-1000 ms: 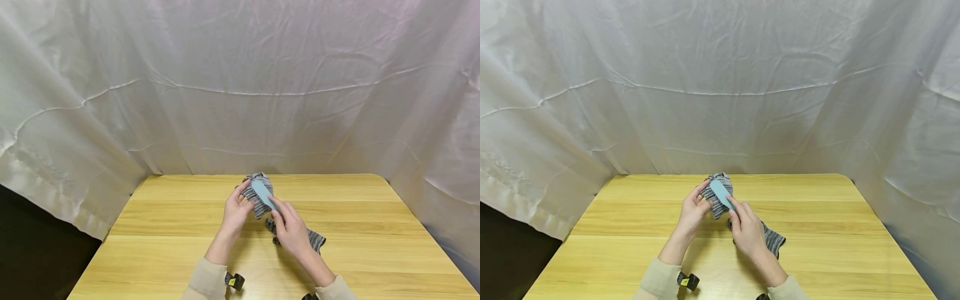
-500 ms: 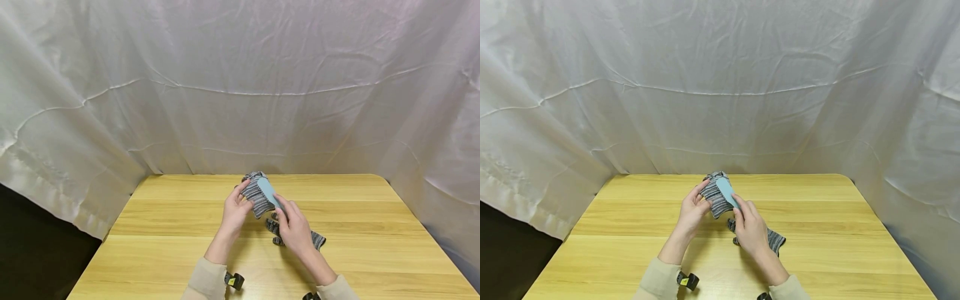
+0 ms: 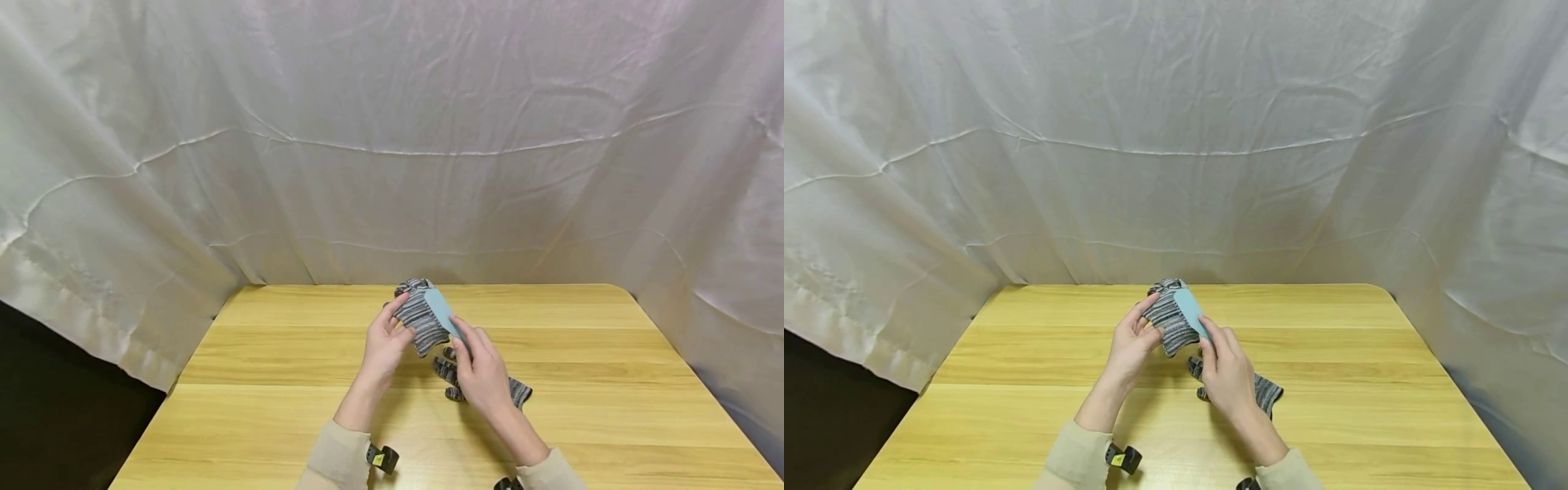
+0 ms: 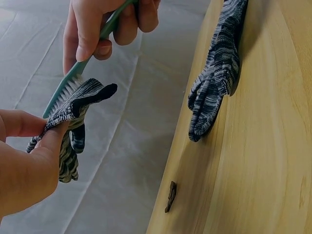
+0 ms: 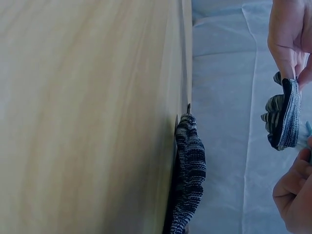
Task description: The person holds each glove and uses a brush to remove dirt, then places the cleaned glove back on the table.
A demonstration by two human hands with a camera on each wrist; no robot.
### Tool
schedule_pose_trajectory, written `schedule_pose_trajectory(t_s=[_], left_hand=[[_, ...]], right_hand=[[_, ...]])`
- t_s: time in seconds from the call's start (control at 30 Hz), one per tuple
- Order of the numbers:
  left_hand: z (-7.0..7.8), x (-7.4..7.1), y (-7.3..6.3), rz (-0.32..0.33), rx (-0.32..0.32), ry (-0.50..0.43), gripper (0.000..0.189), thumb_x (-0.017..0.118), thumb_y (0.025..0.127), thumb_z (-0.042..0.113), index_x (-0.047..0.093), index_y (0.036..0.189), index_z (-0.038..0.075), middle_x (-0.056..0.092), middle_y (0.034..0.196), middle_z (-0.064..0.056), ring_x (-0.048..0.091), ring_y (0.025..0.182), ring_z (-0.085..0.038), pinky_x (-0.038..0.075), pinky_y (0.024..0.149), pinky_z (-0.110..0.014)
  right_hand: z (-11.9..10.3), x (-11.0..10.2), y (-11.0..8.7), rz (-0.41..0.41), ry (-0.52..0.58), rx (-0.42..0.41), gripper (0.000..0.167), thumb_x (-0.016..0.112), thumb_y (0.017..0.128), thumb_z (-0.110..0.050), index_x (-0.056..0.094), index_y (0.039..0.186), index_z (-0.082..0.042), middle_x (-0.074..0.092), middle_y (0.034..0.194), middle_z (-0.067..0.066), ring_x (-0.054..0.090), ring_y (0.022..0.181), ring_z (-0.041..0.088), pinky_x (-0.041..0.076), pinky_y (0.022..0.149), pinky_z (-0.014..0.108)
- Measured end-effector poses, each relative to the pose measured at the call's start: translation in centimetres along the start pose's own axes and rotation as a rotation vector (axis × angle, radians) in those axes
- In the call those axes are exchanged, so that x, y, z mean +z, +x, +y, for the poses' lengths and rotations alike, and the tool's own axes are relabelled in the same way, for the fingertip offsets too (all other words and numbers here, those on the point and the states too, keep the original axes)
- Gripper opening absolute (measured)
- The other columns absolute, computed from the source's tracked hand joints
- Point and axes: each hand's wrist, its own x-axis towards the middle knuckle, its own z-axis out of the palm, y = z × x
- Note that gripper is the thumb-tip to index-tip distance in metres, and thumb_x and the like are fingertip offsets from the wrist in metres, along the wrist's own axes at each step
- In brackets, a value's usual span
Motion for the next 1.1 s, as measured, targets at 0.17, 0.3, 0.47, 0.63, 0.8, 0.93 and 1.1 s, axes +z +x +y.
schedule_pose_trajectory(t_s=[0.17, 0.3, 0.47, 0.63, 0.8, 0.93, 1.1], left_hand=[[0.1, 0.0, 0.0, -0.005, 0.001, -0.012, 0.072, 0.050, 0.087, -0.020, 0.044, 0.155, 0.001, 0.051, 0.148, -0.030, 0.065, 0.121, -0.040, 0.060, 0.092, -0.028], [0.2, -0.1, 0.0, 0.002, 0.004, -0.015, 0.072, 0.050, 0.086, -0.021, 0.044, 0.155, 0.001, 0.052, 0.147, -0.030, 0.065, 0.120, -0.038, 0.061, 0.089, -0.026], [0.2, -0.3, 0.1, 0.001, 0.010, -0.014, 0.072, 0.049, 0.086, -0.022, 0.043, 0.155, -0.001, 0.052, 0.147, -0.030, 0.066, 0.118, -0.036, 0.060, 0.085, -0.023], [0.1, -0.3, 0.1, -0.004, 0.012, -0.008, 0.073, 0.049, 0.085, -0.022, 0.043, 0.155, -0.001, 0.051, 0.148, -0.029, 0.066, 0.117, -0.033, 0.060, 0.082, -0.021], [-0.1, -0.6, 0.2, -0.009, 0.012, 0.007, 0.072, 0.049, 0.086, -0.021, 0.044, 0.155, -0.001, 0.051, 0.148, -0.029, 0.066, 0.117, -0.035, 0.060, 0.083, -0.022], [-0.1, -0.6, 0.2, -0.009, 0.008, 0.016, 0.071, 0.050, 0.086, -0.020, 0.045, 0.154, 0.000, 0.052, 0.146, -0.030, 0.066, 0.117, -0.037, 0.061, 0.086, -0.024], [-0.1, -0.6, 0.2, -0.011, 0.002, 0.022, 0.071, 0.051, 0.087, -0.019, 0.045, 0.155, 0.001, 0.051, 0.149, -0.029, 0.067, 0.116, -0.034, 0.060, 0.083, -0.022]], right_hand=[[0.2, -0.1, 0.1, 0.007, -0.019, 0.034, 0.044, 0.062, 0.102, -0.005, 0.059, 0.146, -0.008, 0.060, 0.094, 0.005, 0.044, 0.064, 0.007, 0.043, 0.052, 0.023], [0.4, -0.3, 0.3, 0.013, -0.020, 0.090, 0.045, 0.059, 0.104, -0.006, 0.056, 0.148, -0.007, 0.062, 0.097, 0.009, 0.045, 0.065, 0.010, 0.042, 0.053, 0.024], [0.4, -0.6, 0.4, 0.003, 0.010, 0.124, 0.045, 0.057, 0.105, -0.007, 0.055, 0.150, -0.009, 0.063, 0.101, 0.010, 0.047, 0.068, 0.011, 0.044, 0.056, 0.025], [0.1, -0.6, 0.4, 0.015, 0.047, 0.096, 0.045, 0.059, 0.103, -0.005, 0.057, 0.148, -0.011, 0.064, 0.102, 0.009, 0.048, 0.068, 0.010, 0.045, 0.056, 0.025], [-0.3, -0.4, 0.2, 0.020, 0.080, -0.018, 0.045, 0.061, 0.101, -0.001, 0.059, 0.145, -0.009, 0.066, 0.099, 0.007, 0.050, 0.070, 0.008, 0.049, 0.058, 0.024], [-0.6, -0.2, 0.0, -0.008, 0.109, -0.089, 0.043, 0.061, 0.102, -0.002, 0.060, 0.144, -0.009, 0.065, 0.098, 0.006, 0.049, 0.069, 0.005, 0.048, 0.055, 0.022], [-1.0, -0.1, -0.3, -0.051, 0.126, -0.124, 0.044, 0.060, 0.102, -0.003, 0.059, 0.146, -0.011, 0.064, 0.100, 0.004, 0.048, 0.069, 0.002, 0.047, 0.056, 0.022]])
